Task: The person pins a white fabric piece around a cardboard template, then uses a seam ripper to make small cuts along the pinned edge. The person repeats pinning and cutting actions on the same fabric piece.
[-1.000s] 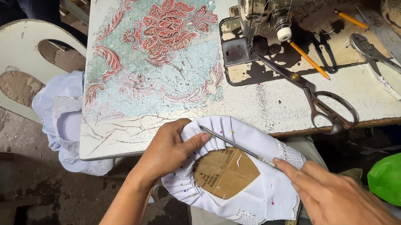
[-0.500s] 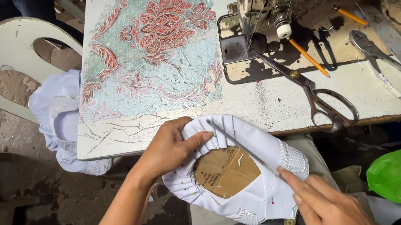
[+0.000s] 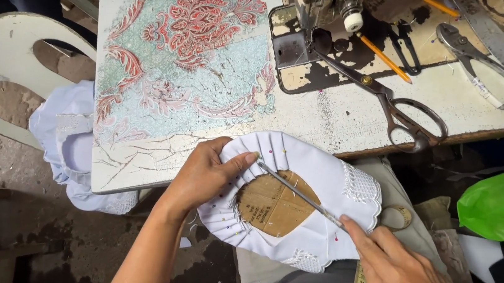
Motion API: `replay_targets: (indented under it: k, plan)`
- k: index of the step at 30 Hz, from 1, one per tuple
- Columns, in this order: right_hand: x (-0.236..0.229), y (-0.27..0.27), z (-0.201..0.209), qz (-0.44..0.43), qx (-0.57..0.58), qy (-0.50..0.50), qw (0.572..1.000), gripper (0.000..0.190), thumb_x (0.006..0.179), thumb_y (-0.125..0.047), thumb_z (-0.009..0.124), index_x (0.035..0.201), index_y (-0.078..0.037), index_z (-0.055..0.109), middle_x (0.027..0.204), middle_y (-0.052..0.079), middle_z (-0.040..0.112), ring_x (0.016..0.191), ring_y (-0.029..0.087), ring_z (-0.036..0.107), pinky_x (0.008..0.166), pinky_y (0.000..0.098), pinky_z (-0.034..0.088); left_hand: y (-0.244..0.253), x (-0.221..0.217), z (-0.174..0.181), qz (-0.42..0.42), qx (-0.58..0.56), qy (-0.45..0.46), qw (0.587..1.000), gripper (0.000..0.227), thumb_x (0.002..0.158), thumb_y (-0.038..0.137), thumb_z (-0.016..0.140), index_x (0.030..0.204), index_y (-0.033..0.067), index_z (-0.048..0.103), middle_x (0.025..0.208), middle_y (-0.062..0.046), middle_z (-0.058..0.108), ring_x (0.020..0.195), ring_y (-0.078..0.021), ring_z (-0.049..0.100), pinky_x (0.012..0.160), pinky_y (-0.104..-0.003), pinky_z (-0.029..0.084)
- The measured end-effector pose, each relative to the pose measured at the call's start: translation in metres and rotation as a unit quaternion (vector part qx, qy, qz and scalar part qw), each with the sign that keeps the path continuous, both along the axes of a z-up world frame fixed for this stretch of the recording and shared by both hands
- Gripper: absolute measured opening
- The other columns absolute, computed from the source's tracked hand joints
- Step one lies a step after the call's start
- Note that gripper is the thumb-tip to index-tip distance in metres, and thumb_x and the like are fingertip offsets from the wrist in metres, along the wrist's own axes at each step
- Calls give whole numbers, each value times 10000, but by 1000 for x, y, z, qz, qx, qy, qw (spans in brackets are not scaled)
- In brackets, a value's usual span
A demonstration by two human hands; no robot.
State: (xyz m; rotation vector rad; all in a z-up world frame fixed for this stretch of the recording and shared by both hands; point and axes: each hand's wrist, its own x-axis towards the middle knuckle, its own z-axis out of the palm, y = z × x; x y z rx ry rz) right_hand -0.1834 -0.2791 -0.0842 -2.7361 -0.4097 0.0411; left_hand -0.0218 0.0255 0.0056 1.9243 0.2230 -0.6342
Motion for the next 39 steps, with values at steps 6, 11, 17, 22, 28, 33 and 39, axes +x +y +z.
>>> replay_targets:
  k: [6, 11, 17, 22, 28, 33, 39]
  plan:
    - [-5, 5, -7, 2, -2, -13, 1000, 618, 915, -202, 569, 1518, -298, 479, 877, -39, 515, 587, 240, 661, 512, 493, 568, 0, -2, 5, 4, 1, 1, 1000, 297, 970, 264, 757, 799, 128, 556, 534, -4, 478, 398, -125, 422, 351, -296, 307]
    - [5, 9, -2, 45, 57, 10, 997, 621, 913, -146, 573, 1520, -238, 478, 1027, -27, 584, 721, 316, 706, 606, 482, 579, 1, -3, 3, 4, -11, 0, 1000, 261, 971, 252, 758, 815, 133, 586, 545, 20, 483, 417, -98, 408, 368, -281, 298]
    - [10, 8, -6, 75, 127, 55, 988, 578, 954, -148, 541, 1525, -205, 477, 1053, -25, 629, 827, 264, 732, 706, 441, 567, 4, -8, 1, 11, -25, 2, 1000, 235, 975, 246, 748, 824, 129, 612, 565, 25, 515, 438, -86, 427, 383, -268, 315]
    - [7, 3, -16, 104, 149, 59, 982, 563, 948, -123, 534, 1507, -153, 475, 1202, 17, 658, 1025, 249, 725, 870, 409, 554, 3, -9, 6, 11, -7, 7, 1000, 204, 973, 256, 746, 856, 114, 658, 548, 13, 514, 417, -104, 428, 373, -276, 327]
    - [9, 4, -12, 84, 216, 92, 968, 538, 967, -98, 511, 1502, -143, 504, 1178, 14, 697, 1009, 185, 746, 852, 305, 559, 0, -9, 6, 40, -13, 13, 999, 151, 950, 211, 764, 910, 91, 683, 652, -21, 645, 492, -112, 529, 405, -273, 393]
    - [10, 3, -15, 88, 236, 61, 966, 526, 962, -76, 529, 1486, -109, 520, 1185, 25, 717, 1041, 155, 745, 896, 259, 551, 4, -11, 9, -6, 20, 1, 1000, 239, 944, 264, 778, 852, 122, 610, 588, 20, 520, 469, -112, 464, 416, -286, 368]
    - [21, -9, -14, 85, 195, 103, 972, 550, 952, -123, 551, 1495, -206, 538, 1105, -17, 715, 971, 145, 742, 847, 269, 556, 3, -7, 13, -19, 28, 22, 999, 208, 893, 230, 823, 901, 82, 678, 643, -29, 624, 505, -128, 515, 453, -284, 411]
